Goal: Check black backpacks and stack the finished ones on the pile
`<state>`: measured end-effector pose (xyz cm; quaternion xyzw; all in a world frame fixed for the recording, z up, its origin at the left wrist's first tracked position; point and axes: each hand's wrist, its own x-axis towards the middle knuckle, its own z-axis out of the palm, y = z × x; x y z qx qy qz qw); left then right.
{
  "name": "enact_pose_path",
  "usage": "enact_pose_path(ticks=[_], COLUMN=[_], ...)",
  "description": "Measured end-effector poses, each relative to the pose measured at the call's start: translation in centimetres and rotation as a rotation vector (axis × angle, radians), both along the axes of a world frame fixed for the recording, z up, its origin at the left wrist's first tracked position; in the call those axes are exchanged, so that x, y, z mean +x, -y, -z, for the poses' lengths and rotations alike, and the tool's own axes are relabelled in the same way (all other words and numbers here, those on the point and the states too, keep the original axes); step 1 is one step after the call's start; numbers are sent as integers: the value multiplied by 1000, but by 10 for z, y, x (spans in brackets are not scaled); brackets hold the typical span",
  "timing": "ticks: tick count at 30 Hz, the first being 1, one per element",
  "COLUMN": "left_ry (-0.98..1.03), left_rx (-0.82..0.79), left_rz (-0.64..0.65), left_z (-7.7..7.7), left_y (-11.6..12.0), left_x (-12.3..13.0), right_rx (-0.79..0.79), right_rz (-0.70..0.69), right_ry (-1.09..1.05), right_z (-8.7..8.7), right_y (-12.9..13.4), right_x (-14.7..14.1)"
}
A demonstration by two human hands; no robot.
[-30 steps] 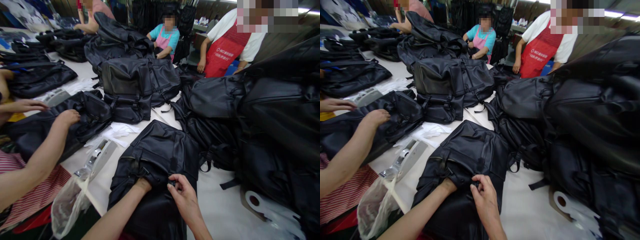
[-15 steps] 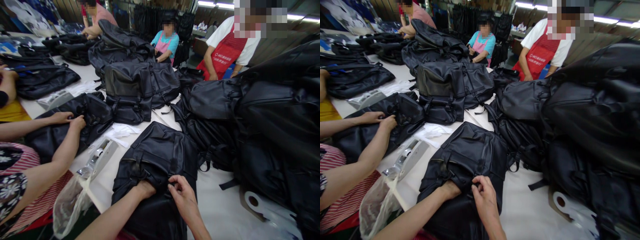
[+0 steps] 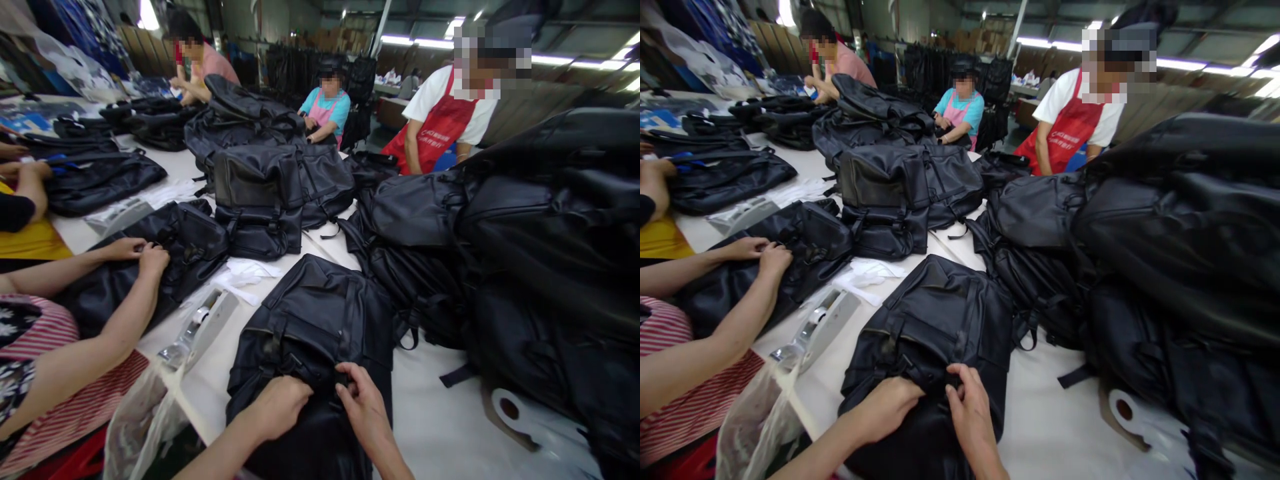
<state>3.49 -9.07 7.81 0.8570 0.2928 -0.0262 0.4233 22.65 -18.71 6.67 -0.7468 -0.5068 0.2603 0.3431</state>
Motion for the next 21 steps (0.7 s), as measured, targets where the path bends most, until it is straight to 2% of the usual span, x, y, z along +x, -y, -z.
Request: enact_pose_path(ticks=[2, 5, 6, 8, 11, 13, 15, 18, 21], left_ry=[49, 5, -39, -152, -302, -341, -363, -348, -230], left_rx=[128, 335, 357, 277, 64, 22, 51, 100, 105], left_rz=[-129, -417, -501, -602, -608, -578, -565, -588, -616], left_z=[-13, -15, -13, -6, 4, 11, 18, 28, 24], left_y=[5, 5, 4, 2, 3, 5, 6, 3, -3], left_x=[-17, -37, -41, -44, -43, -41, -41, -43, -48], right_rx=[12, -88, -105, -37, 163, 212, 207, 199, 146], right_rz=[-74, -66, -48, -87, -292, -425, -517, -580, -593], right_ry=[148, 502, 600, 666, 516, 404, 333, 330, 377], right_z=[10, 16, 14, 8, 5, 13, 29, 58, 76], right_y=[8, 12, 10, 1, -20, -31, -36, -32, -25], right_x=[-4, -17, -23, -34, -47, -52, -55, -56, -56])
